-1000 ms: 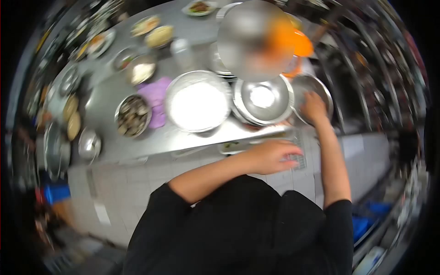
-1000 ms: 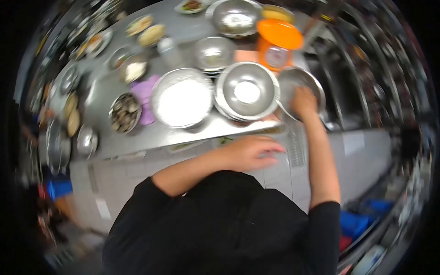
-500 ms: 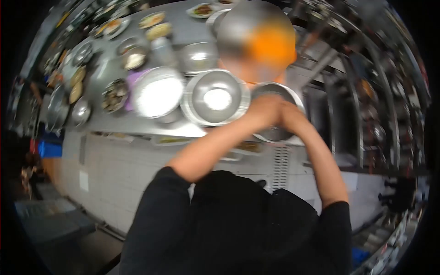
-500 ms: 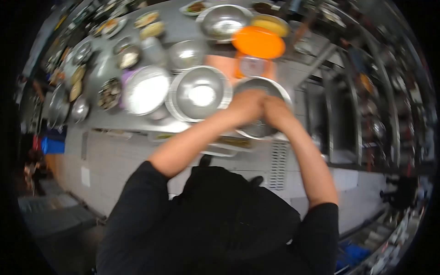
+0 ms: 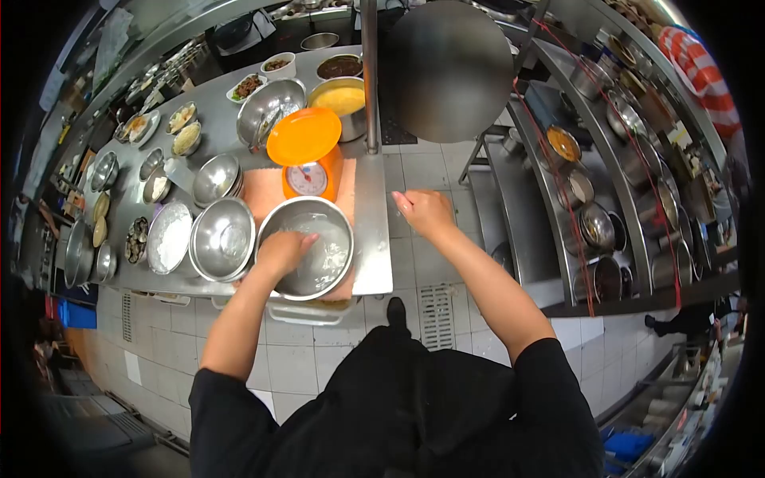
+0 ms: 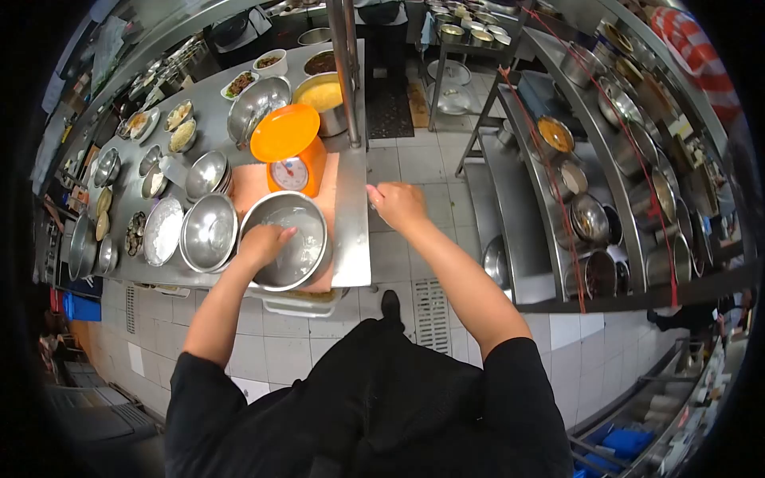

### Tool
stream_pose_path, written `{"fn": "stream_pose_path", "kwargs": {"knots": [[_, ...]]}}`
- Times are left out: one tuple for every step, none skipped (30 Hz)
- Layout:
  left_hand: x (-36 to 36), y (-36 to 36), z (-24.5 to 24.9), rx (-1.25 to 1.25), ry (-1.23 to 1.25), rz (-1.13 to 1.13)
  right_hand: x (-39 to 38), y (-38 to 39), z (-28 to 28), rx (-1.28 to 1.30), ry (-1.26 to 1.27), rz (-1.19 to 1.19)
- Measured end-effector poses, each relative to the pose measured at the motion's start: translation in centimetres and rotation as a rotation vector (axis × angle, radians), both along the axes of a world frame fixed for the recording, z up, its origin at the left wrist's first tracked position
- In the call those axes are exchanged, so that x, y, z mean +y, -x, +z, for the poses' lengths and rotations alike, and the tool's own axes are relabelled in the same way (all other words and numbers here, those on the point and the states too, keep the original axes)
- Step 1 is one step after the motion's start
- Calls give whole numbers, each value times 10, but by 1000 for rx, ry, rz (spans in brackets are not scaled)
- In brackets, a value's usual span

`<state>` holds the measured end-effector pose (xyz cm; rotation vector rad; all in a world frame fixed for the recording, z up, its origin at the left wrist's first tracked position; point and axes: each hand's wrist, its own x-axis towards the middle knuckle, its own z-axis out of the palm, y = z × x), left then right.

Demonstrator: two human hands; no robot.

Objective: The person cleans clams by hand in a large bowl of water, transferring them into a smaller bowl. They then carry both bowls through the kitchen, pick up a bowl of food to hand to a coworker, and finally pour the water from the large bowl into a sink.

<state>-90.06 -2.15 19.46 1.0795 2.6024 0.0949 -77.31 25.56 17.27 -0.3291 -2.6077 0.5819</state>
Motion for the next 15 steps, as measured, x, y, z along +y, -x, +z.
{"fn": "stream_pose_path", "kwargs": {"knots": [[1, -5, 6, -37, -64, 78, 15, 4, -8, -23, 28, -17], [0, -8, 6, -5, -130, 117, 30, 9, -17, -51, 55, -34], [-2, -9, 5, 23, -196, 158, 47, 15, -27, -57, 47, -24], [-4, -10, 6, 35, -303, 208, 65, 23, -35, -164, 48, -21], [-5, -10, 8, 49, -412, 256, 85, 33, -42, -270, 47, -22], [-5, -11, 12, 58, -477, 301, 104, 41, -47, -276, 38, -20], [-1, -9, 19, 67, -543, 345, 123, 50, -50, -291, 27, -18], [4, -8, 28, 73, -529, 438, 139, 51, -57, -319, 26, -19], [7, -7, 33, 77, -502, 531, 155, 51, -63, -343, 39, -21], [5, -1, 30, 129, -545, 561, 177, 61, -62, -398, 26, -59], [6, 4, 33, 136, -542, 560, 200, 74, -59, -442, 11, -98], [8, 8, 39, 144, -609, 578, 223, 83, -60, -443, -37, -96], [9, 10, 44, 148, -670, 597, 243, 91, -58, -442, -28, -93], [12, 11, 50, 149, -659, 600, 261, 98, -57, -397, -38, -118], [15, 11, 56, 195, -662, 673, 279, 103, -58, -352, -48, -140]]}}
